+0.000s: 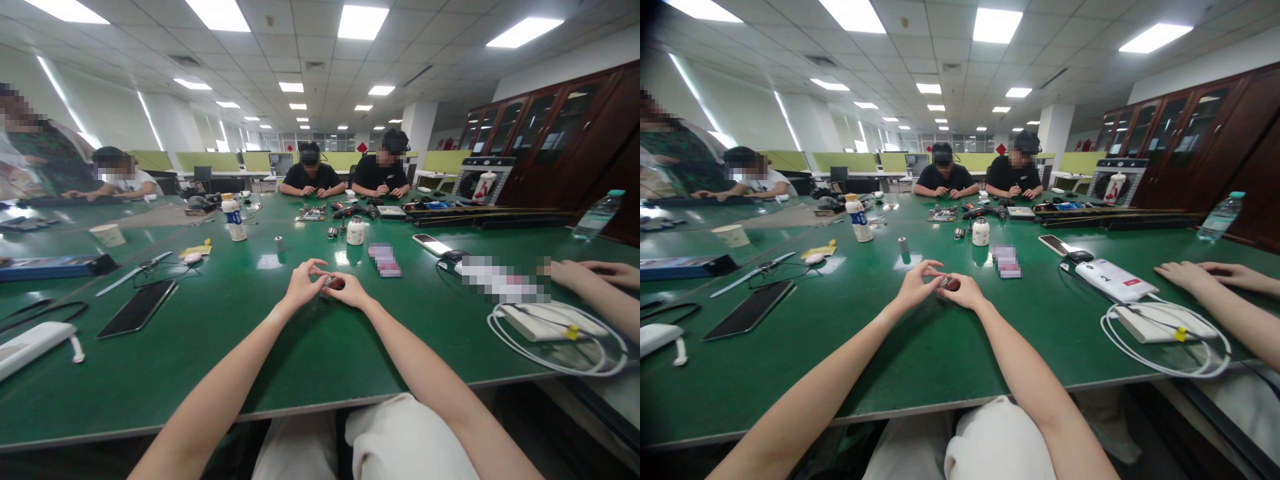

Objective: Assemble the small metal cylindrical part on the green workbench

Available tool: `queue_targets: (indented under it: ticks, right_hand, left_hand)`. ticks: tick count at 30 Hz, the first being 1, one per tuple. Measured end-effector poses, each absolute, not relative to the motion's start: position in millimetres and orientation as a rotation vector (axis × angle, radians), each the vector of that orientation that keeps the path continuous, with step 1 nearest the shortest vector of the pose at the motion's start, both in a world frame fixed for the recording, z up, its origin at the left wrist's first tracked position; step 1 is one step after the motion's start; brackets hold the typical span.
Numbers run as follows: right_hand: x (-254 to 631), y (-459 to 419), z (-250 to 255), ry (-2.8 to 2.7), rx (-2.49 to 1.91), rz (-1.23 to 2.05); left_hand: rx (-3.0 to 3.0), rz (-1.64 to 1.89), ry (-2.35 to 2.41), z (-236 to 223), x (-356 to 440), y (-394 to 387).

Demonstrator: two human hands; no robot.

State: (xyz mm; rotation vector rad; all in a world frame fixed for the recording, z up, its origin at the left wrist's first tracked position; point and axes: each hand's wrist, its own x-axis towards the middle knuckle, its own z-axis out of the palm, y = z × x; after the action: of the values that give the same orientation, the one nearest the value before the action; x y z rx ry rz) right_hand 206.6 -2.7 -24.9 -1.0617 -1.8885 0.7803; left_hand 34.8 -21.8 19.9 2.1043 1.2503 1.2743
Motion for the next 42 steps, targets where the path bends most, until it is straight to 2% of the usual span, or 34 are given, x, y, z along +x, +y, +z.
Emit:
queue_targets:
  ticks: [7, 12, 32, 42]
  right_hand:
    - [206.6, -0.9, -26.4, -1.888, -1.055, 0.79]
    - [206.1, -1.8, -25.7, -1.881, -1.054, 0.79]
    - [206.1, -3.8, -23.2, -1.912, -1.083, 0.717]
    - [206.1, -2.0, -24.3, -1.875, -1.096, 0.787]
  left_hand:
    - [2.121, 1.289, 1.152, 20.2, 33.8, -22.3]
    - [2.185, 1.307, 1.279, 18.3, 33.9, -20.3]
    - [2.088, 1.446, 1.28, 19.9, 29.9, -14.9]
    - [1.86, 1.606, 1.614, 31.0, -1.4, -2.4]
